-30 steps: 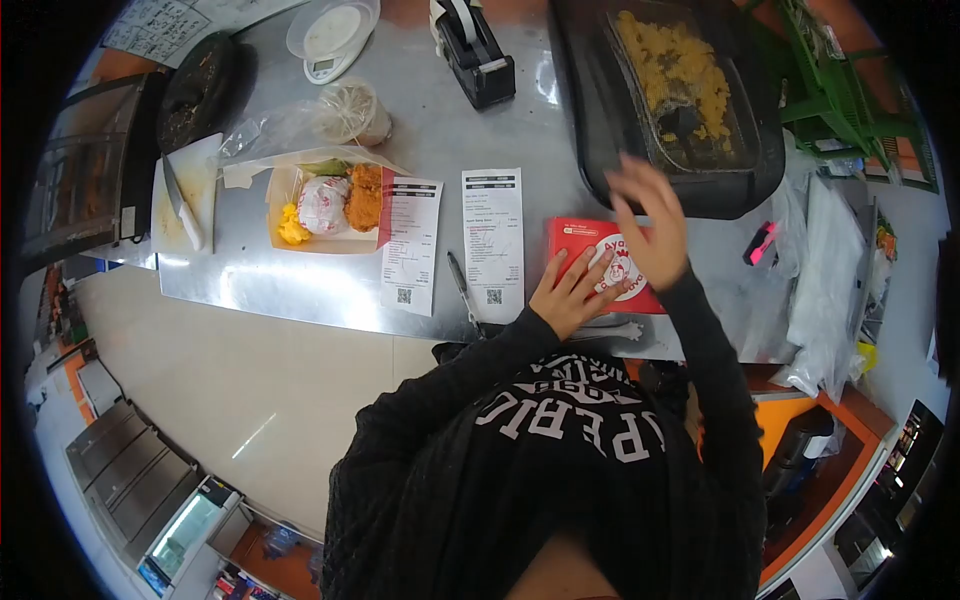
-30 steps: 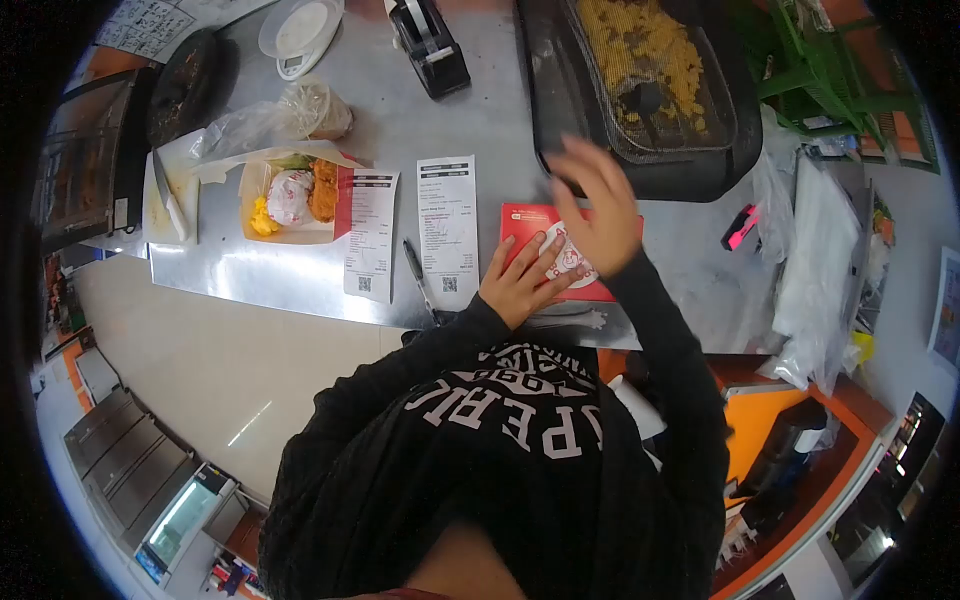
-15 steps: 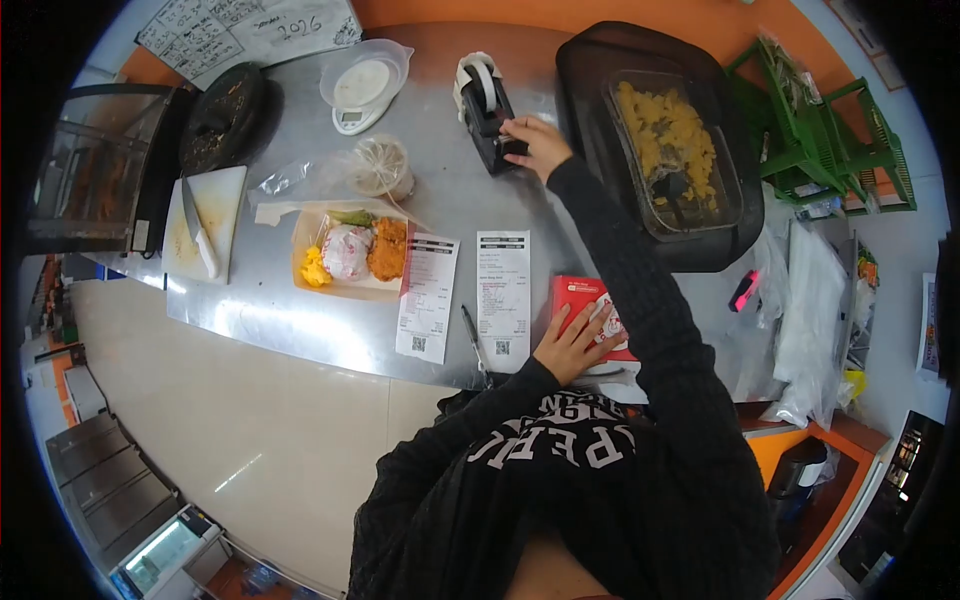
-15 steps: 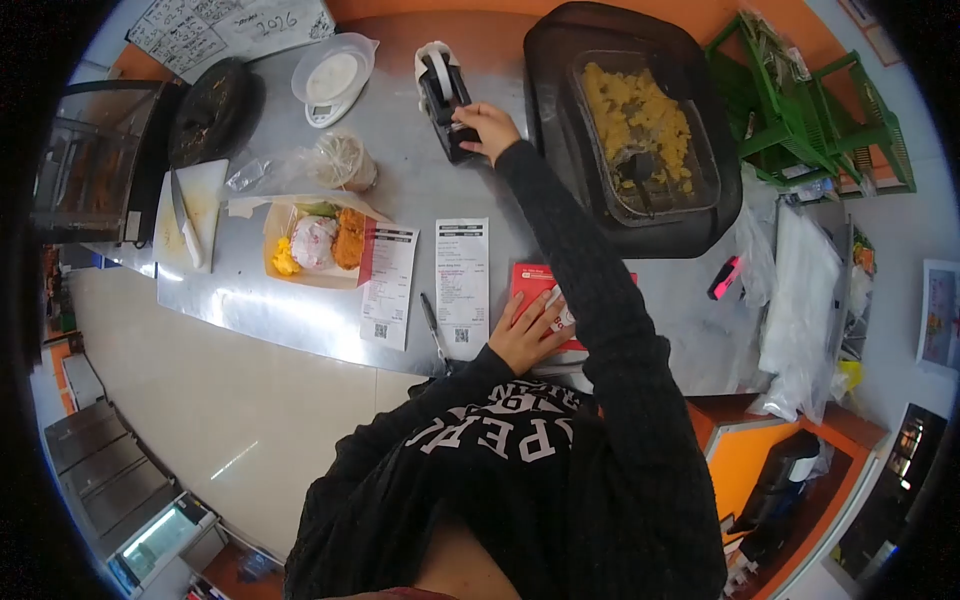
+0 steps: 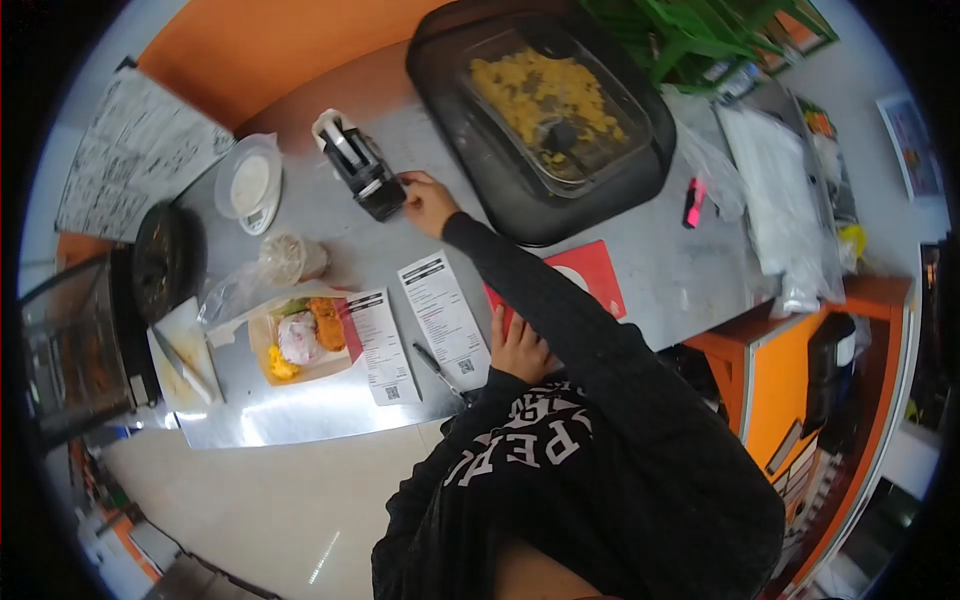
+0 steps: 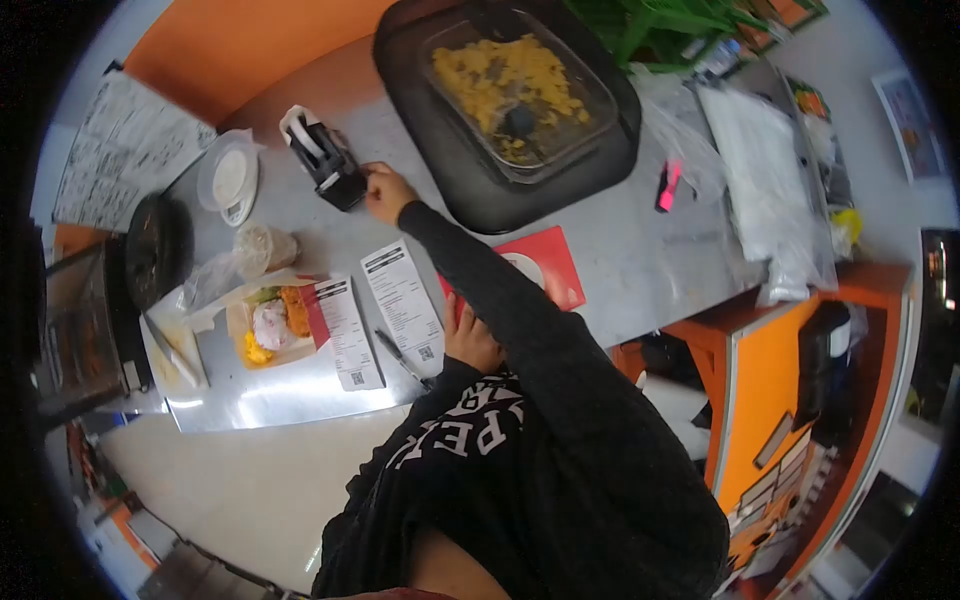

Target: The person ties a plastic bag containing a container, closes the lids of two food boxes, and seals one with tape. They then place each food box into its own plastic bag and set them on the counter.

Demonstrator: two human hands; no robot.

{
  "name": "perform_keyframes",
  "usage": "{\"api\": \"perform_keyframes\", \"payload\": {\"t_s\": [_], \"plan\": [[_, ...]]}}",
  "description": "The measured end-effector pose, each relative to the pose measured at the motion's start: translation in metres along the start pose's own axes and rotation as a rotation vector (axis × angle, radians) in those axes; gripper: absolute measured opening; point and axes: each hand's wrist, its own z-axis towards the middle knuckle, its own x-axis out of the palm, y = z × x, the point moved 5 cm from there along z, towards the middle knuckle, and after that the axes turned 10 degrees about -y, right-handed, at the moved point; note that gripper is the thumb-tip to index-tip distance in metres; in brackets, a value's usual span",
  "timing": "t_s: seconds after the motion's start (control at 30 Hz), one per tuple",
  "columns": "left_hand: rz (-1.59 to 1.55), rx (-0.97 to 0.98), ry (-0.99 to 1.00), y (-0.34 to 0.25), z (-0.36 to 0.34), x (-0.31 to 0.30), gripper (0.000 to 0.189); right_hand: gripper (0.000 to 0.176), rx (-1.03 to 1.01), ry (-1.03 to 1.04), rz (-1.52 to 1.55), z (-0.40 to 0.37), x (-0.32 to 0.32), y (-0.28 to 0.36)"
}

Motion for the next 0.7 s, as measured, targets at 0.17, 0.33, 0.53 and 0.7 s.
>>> {"api": "perform_keyframes", "payload": {"t_s": [0.17,0.33,0.53,0.7], "plan": [[0.010,-0.029,0.055,-0.005,0.012,-0.012,0.037,0.014,-0.067,-0.018,-0.046,0.004,-0.046,0.055],[0.045,-0.047,0.004,-0.007,0.023,-0.016,0.048,0.016,0.501,0.161,0.236,-0.065,-0.180,0.144],[0.097,-0.058,0.029,-0.008,0.016,-0.007,0.044,0.020,0.851,0.012,0.141,-0.206,-0.227,0.127],[0.113,-0.011,0.015,-0.011,0.015,-0.009,0.035,0.019,0.830,-0.226,0.189,-0.234,-0.221,0.115]]}}
